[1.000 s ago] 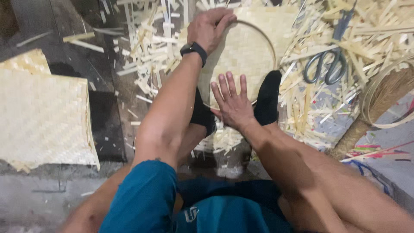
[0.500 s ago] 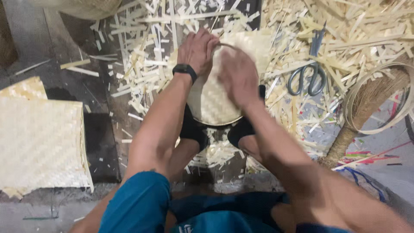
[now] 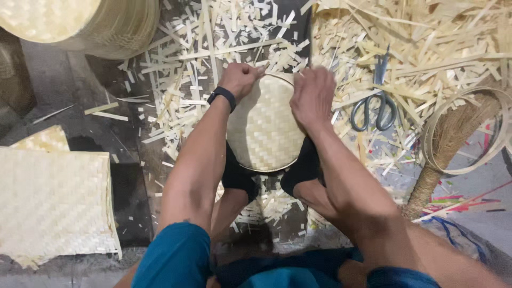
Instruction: The person places a woven mat into a circular frame, trims the excess matting with shears, and stacks the finished basket. The person repeats this process with multiple mats and frames.
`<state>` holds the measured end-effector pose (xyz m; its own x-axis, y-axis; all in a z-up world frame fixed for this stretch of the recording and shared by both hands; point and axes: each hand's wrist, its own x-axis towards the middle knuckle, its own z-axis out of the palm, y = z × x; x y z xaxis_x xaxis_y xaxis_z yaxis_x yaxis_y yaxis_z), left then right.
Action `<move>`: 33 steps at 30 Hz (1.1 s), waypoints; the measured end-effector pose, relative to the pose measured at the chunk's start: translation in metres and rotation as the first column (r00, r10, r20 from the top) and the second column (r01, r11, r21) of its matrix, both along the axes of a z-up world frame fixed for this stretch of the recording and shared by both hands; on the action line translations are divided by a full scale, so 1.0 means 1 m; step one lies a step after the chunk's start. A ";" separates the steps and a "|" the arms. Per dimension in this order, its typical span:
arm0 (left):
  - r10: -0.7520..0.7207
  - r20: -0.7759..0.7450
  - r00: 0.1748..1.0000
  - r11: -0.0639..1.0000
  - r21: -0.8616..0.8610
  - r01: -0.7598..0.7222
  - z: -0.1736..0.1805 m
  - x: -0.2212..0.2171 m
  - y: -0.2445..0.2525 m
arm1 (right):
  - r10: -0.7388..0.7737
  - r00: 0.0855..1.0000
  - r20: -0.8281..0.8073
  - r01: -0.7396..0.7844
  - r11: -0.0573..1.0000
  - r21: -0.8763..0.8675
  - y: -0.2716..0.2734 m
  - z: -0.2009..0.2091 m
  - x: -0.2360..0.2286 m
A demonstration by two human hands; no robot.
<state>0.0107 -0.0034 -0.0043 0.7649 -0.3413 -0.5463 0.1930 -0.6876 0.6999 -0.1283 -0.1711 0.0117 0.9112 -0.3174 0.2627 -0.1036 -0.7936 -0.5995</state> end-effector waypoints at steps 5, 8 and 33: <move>0.065 -0.042 0.997 0.992 -0.110 -0.070 -0.017 -0.003 0.004 | -0.092 0.758 -0.646 0.297 0.930 0.215 0.004 -0.020 -0.001; 0.092 -0.113 0.989 0.996 0.021 -0.090 -0.023 -0.002 0.006 | -0.067 0.719 -0.692 0.347 0.897 0.274 0.003 -0.019 0.000; 0.483 0.237 0.843 0.811 0.242 -0.533 -0.066 -0.104 0.101 | 0.274 0.528 -0.804 -0.437 0.899 0.020 0.066 0.043 0.104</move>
